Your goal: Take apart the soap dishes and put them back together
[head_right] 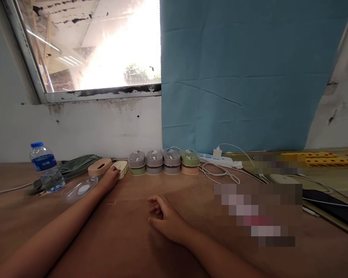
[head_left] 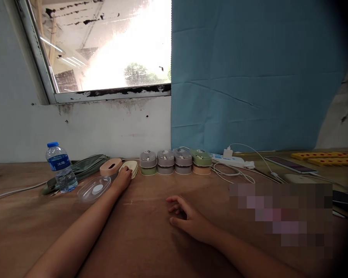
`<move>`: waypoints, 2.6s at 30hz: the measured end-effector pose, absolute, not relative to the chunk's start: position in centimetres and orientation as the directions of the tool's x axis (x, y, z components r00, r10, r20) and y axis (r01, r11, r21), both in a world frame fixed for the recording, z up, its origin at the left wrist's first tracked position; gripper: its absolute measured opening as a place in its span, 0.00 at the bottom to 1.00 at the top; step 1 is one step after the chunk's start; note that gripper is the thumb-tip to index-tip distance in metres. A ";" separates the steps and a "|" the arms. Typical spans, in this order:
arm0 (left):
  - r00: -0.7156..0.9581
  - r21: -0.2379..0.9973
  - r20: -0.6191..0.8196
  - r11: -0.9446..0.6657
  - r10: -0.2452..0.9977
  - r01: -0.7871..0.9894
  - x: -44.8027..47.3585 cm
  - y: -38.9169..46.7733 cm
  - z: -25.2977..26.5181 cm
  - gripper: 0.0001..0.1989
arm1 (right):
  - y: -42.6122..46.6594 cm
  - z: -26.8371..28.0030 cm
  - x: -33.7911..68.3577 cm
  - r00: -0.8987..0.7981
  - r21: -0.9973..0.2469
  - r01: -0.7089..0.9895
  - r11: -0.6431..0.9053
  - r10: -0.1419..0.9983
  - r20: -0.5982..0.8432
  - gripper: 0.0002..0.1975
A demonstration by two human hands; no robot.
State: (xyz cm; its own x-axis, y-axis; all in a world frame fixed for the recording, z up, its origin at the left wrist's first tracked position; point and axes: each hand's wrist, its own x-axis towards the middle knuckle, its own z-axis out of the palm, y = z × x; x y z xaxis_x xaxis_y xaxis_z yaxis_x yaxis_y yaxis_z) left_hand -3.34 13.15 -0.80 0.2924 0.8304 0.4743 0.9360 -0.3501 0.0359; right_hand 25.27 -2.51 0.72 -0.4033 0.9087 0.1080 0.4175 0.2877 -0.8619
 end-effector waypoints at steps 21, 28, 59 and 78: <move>0.316 0.045 0.491 -0.385 0.812 0.922 -3.3 12.4 -0.5 0.13 | -2.7 0.5 25.3 -0.410 -0.859 0.410 0.307 0.903 0.127 0.20; 0.322 0.046 0.502 -0.397 0.802 0.917 -3.5 12.6 -0.9 0.13 | -2.7 0.6 25.3 -0.412 -0.863 0.407 0.301 0.903 0.121 0.20; -0.090 0.475 0.666 -0.327 0.740 0.817 4.4 14.9 0.8 0.43 | -2.8 0.8 25.1 -0.392 -0.866 0.413 0.282 0.913 0.111 0.22; -0.310 0.818 0.573 -0.552 0.759 0.160 5.3 10.4 3.6 0.36 | -2.6 0.5 25.1 -0.382 -0.887 0.381 0.261 0.918 0.107 0.21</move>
State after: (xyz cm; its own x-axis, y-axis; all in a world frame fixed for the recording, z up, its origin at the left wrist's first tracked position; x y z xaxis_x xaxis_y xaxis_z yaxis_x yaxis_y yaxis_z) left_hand 5.28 10.38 3.58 -0.3104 0.7586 0.5729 0.1599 -0.5524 0.8181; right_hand 25.12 -2.59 0.53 -0.3821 0.9179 0.1067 0.3805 0.2615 -0.8870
